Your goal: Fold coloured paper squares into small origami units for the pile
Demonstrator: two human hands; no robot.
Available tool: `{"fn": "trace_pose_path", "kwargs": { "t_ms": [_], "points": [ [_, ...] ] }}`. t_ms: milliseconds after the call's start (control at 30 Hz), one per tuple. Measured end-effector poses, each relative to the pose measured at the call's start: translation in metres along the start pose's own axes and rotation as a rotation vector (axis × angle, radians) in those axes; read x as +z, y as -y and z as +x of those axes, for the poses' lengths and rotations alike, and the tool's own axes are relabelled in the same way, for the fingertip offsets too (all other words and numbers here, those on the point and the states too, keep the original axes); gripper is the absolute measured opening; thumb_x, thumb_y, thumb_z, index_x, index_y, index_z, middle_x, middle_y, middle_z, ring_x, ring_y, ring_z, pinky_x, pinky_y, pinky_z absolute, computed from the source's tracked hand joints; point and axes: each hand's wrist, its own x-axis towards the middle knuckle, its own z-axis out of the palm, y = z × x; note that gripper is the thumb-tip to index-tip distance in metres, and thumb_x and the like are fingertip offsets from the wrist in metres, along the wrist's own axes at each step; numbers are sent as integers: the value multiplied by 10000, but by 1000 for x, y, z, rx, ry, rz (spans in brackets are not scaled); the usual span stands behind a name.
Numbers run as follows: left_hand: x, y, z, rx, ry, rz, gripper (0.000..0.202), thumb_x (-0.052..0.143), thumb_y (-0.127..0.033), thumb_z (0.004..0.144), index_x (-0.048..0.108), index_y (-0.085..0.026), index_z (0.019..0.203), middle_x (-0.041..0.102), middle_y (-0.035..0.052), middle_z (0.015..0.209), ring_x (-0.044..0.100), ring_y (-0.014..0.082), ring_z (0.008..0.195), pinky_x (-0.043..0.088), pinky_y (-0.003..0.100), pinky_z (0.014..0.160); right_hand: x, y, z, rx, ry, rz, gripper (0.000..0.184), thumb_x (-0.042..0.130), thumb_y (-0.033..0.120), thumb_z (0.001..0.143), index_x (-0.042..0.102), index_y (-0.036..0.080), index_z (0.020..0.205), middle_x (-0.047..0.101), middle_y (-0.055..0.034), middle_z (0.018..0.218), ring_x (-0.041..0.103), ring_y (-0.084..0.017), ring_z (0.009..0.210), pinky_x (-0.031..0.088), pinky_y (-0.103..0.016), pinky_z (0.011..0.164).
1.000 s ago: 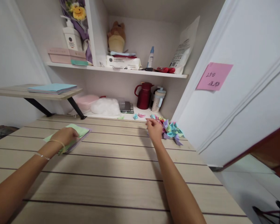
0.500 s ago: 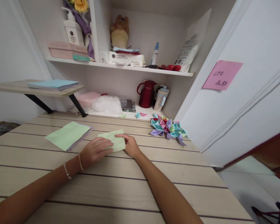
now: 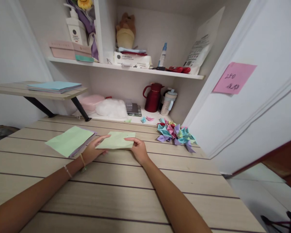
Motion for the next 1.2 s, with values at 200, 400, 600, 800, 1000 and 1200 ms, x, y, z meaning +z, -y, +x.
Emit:
{"fn": "trace_pose_path", "kwargs": {
  "t_ms": [200,400,600,800,1000,1200],
  "points": [
    [-4,-3,-1,82,-36,34,261,720,-277,557,699,-164,791,696,80,904,623,231,874,473,350,831,0,0,-2,-20,129,-99,371,777,272,501,687,207,855,678,-46,933,606,-212,893,469,-327,794],
    [5,-6,-5,-49,-236,-84,295,704,-400,588,651,-143,724,709,63,768,656,228,724,527,338,701,0,-6,-2,-11,22,-141,241,710,380,613,614,161,588,635,-20,644,578,-153,629,471,-281,629],
    [17,-5,-3,-5,-309,-321,477,715,-315,608,341,-206,882,654,-24,643,636,159,472,526,286,528,4,-2,-4,-7,35,-37,536,664,390,678,483,219,1153,607,35,600,590,-131,554,485,-277,603],
    [12,-1,1,13,-349,-404,405,711,-281,613,384,-188,832,649,-2,703,671,168,652,540,332,687,3,-2,-7,-47,187,-197,393,562,382,762,599,189,1102,645,-21,725,605,-136,652,471,-276,651],
    [13,2,-2,-43,-100,-283,403,723,-277,599,604,-118,950,688,63,803,646,178,805,505,307,783,5,-3,-11,-39,398,-336,420,604,275,715,596,181,1124,615,17,673,433,-44,462,346,-171,452],
    [14,3,-5,-88,23,-331,419,776,-204,500,638,-108,883,696,99,893,645,204,845,497,349,825,5,-1,-8,-65,268,-316,398,684,299,644,651,239,1036,668,-33,873,591,-153,685,453,-253,589]
  ]
}}
